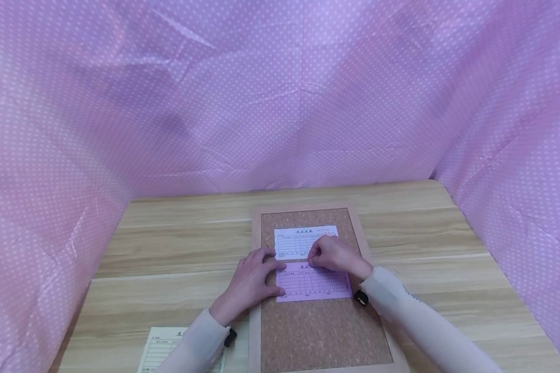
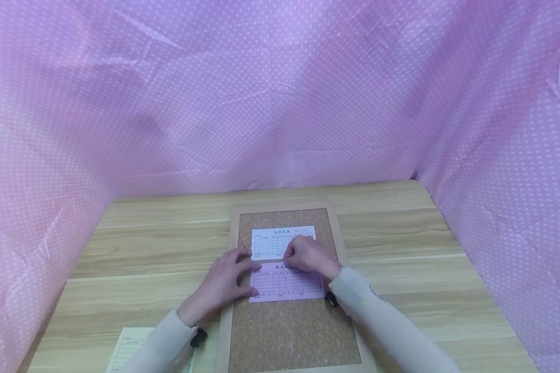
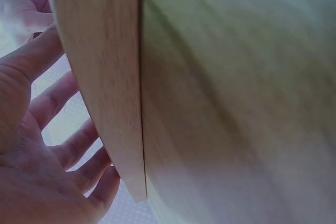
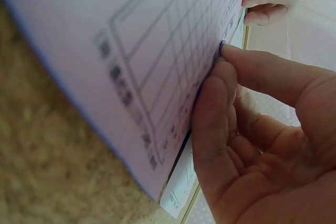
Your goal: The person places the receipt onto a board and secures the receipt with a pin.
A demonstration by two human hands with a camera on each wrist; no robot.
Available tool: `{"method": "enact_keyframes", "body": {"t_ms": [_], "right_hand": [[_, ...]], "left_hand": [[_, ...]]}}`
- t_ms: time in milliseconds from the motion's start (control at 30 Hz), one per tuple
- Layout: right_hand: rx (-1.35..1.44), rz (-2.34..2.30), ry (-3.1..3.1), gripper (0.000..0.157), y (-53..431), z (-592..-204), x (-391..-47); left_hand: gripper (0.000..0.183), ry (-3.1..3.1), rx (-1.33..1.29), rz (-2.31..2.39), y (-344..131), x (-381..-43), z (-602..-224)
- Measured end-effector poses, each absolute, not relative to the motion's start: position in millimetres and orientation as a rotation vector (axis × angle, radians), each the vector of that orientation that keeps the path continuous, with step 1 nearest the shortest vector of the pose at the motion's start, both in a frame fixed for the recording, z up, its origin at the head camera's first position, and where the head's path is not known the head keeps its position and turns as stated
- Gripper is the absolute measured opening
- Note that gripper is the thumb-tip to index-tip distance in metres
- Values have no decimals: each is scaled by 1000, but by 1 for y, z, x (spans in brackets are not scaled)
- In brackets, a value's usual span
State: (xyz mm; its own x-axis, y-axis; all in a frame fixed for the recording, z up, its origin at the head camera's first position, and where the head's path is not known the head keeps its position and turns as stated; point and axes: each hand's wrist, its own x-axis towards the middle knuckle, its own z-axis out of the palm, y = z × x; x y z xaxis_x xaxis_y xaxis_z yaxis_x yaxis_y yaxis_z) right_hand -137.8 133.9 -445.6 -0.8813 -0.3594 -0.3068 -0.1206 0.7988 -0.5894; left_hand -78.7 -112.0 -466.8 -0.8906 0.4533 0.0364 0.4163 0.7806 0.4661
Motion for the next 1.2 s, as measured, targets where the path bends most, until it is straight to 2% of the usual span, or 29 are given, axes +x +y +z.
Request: {"method": "enact_keyframes", "body": {"t_ms": [433,933,1200], "right_hand": [[-359,-823,2579,5,134,-445,-136],[-405,-1067,2440,3,148,-447,-137],[-461,-1141,2486,11,157,-443,-129]], "left_hand": [[53,2885,693,714,-111,-79,-468],[53,2857,666,711,-111,-80,-466],[53,2846,654,717,-111,-77,-463]]}}
